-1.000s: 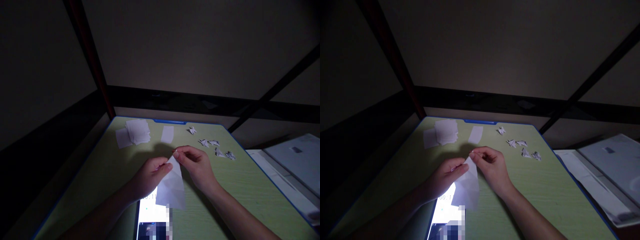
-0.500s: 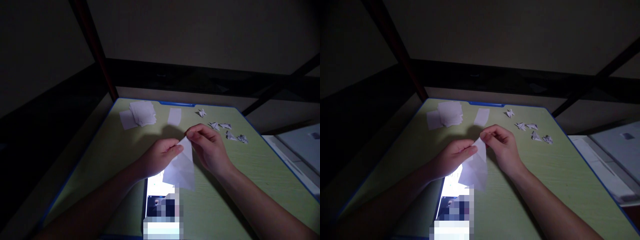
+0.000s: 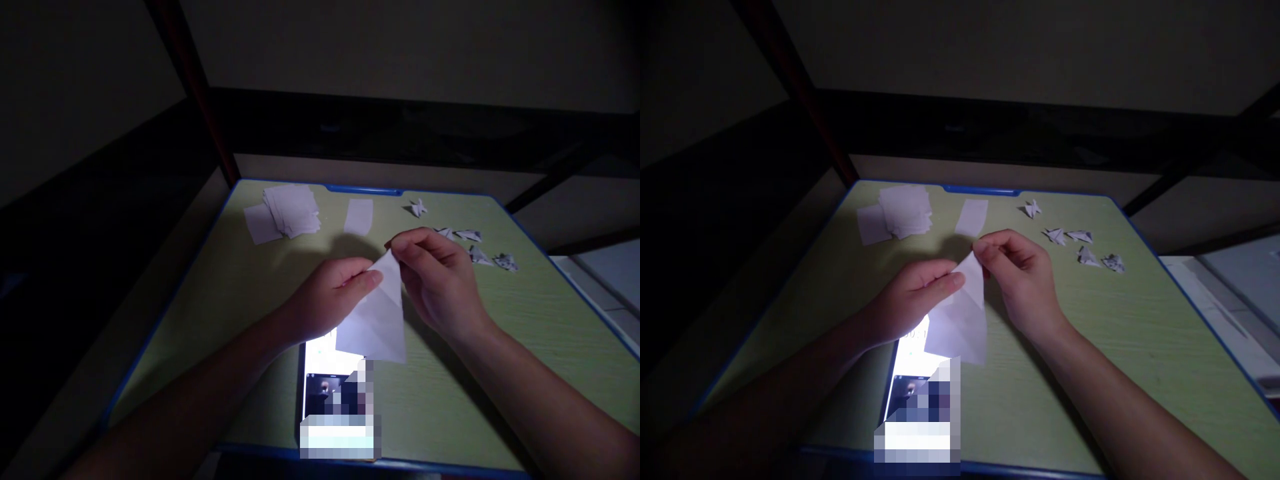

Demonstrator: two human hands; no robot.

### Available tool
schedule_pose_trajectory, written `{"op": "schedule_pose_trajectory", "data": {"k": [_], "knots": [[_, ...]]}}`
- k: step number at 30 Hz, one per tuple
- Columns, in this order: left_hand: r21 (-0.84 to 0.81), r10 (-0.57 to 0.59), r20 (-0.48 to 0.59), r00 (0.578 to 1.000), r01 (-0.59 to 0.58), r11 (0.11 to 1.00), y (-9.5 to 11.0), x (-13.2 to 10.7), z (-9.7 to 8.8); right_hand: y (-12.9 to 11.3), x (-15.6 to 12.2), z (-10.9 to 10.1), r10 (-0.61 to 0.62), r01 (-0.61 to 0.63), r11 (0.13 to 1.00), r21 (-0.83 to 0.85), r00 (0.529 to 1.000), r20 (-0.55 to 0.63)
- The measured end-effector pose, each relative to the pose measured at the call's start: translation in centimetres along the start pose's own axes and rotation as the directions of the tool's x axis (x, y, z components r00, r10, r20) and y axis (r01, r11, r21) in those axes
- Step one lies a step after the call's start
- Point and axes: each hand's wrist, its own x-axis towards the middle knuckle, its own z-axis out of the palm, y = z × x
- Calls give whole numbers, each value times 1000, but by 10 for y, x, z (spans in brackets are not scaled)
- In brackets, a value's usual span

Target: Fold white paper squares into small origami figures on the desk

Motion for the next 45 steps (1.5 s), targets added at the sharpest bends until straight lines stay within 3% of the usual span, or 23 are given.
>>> {"op": "schedule_pose_trajectory", "data": {"k": [4,10,16,23,32,36,43,45], "knots": [[109,77,-83,994,-68,992,1,0,2,-1,0,0,-39,39,999,-14,999,-8],[172,243,-223,944,-208,963,0,3,4,-3,-3,2,-95,94,993,-73,995,-14],[317,328,-275,904,-237,918,-4,5,3,-4,-4,3,-114,116,988,-106,993,21],[470,496,-305,813,-325,821,-11,7,2,2,-1,2,-108,116,981,-157,993,56],[422,459,-294,839,-317,850,-7,6,1,1,-5,6,-89,92,990,-103,995,38],[357,411,-322,853,-292,887,-6,6,-2,-5,-6,10,-10,15,994,-112,999,48],[312,381,-364,850,-274,910,-9,7,-4,-9,-6,13,52,-43,986,-161,997,52],[351,401,-384,832,-270,897,-10,8,-5,-10,-6,13,75,-63,984,-167,995,71]]}}
